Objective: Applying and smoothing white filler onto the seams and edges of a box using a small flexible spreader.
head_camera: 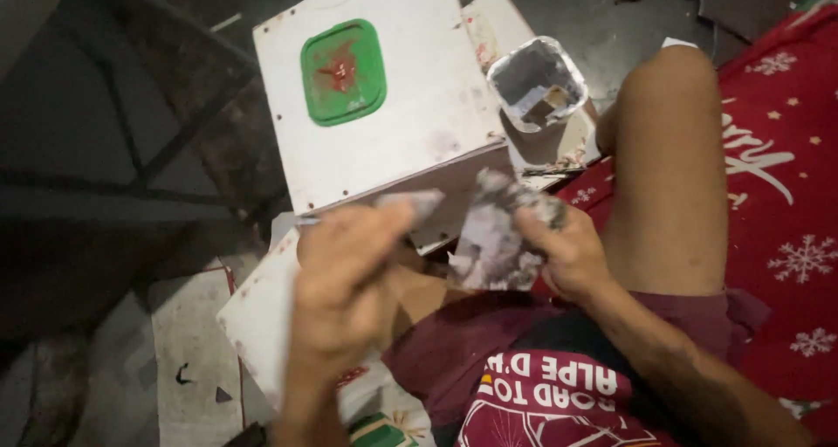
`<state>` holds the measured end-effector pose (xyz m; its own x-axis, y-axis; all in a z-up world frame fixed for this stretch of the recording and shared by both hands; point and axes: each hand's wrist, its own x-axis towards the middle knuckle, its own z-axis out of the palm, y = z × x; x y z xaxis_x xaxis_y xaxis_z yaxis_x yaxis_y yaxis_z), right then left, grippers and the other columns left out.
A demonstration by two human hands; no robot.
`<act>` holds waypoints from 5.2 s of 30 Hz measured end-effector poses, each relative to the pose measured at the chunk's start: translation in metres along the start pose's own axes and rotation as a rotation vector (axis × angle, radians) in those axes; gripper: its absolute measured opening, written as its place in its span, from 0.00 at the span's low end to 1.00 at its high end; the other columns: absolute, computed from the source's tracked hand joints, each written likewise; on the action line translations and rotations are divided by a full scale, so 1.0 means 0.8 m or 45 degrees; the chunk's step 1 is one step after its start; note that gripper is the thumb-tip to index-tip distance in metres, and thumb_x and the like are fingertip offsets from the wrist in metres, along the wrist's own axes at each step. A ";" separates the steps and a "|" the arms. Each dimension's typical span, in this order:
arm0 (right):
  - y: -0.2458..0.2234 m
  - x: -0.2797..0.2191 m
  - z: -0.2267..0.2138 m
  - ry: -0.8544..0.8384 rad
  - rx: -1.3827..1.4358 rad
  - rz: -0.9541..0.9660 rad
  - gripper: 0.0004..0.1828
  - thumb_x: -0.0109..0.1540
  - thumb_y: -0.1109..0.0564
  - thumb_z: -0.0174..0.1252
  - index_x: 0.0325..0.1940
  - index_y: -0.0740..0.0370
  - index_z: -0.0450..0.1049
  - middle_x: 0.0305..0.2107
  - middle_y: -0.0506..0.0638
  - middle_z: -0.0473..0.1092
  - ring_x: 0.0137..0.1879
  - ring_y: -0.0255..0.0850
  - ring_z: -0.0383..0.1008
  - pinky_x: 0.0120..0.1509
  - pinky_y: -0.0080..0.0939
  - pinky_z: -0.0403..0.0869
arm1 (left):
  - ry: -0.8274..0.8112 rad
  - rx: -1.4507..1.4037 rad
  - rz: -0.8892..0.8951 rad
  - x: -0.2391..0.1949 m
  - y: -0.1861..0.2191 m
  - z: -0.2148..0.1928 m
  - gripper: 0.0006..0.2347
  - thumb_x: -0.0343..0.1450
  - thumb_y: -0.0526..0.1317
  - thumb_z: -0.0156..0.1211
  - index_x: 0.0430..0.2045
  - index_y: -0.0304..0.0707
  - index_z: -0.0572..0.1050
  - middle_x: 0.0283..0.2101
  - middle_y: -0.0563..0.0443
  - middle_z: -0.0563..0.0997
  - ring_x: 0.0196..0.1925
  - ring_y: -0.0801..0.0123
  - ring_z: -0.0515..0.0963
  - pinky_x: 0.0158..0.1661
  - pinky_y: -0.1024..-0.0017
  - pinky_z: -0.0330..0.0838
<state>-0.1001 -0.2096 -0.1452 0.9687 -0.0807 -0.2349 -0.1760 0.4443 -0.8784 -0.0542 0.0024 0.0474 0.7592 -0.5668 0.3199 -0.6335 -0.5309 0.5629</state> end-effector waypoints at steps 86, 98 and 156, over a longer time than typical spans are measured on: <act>0.048 0.021 0.005 0.179 -0.520 -0.662 0.06 0.67 0.65 0.64 0.36 0.70 0.78 0.18 0.56 0.67 0.30 0.37 0.62 0.33 0.44 0.66 | -0.450 0.796 -0.552 0.015 -0.128 -0.026 0.13 0.59 0.39 0.62 0.36 0.44 0.84 0.31 0.44 0.84 0.40 0.42 0.85 0.38 0.45 0.79; -0.040 -0.025 0.056 0.180 0.235 -0.441 0.09 0.73 0.54 0.48 0.39 0.52 0.69 0.27 0.36 0.64 0.29 0.25 0.62 0.35 0.22 0.62 | 0.247 -1.117 -0.169 -0.095 -0.008 0.087 0.16 0.81 0.33 0.50 0.64 0.42 0.67 0.71 0.37 0.68 0.75 0.52 0.68 0.76 0.60 0.61; 0.043 0.019 -0.009 0.345 -0.424 -0.290 0.09 0.74 0.57 0.55 0.41 0.64 0.73 0.30 0.44 0.69 0.32 0.32 0.64 0.38 0.31 0.64 | -0.255 0.753 -0.655 -0.029 -0.177 -0.077 0.15 0.66 0.38 0.55 0.44 0.35 0.82 0.41 0.38 0.85 0.40 0.39 0.81 0.41 0.51 0.74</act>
<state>-0.0928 -0.2022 -0.1819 0.9163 -0.3920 -0.0820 -0.0539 0.0820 -0.9952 0.0274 0.1293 0.0070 0.9715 -0.2331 -0.0437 -0.2287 -0.9695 0.0882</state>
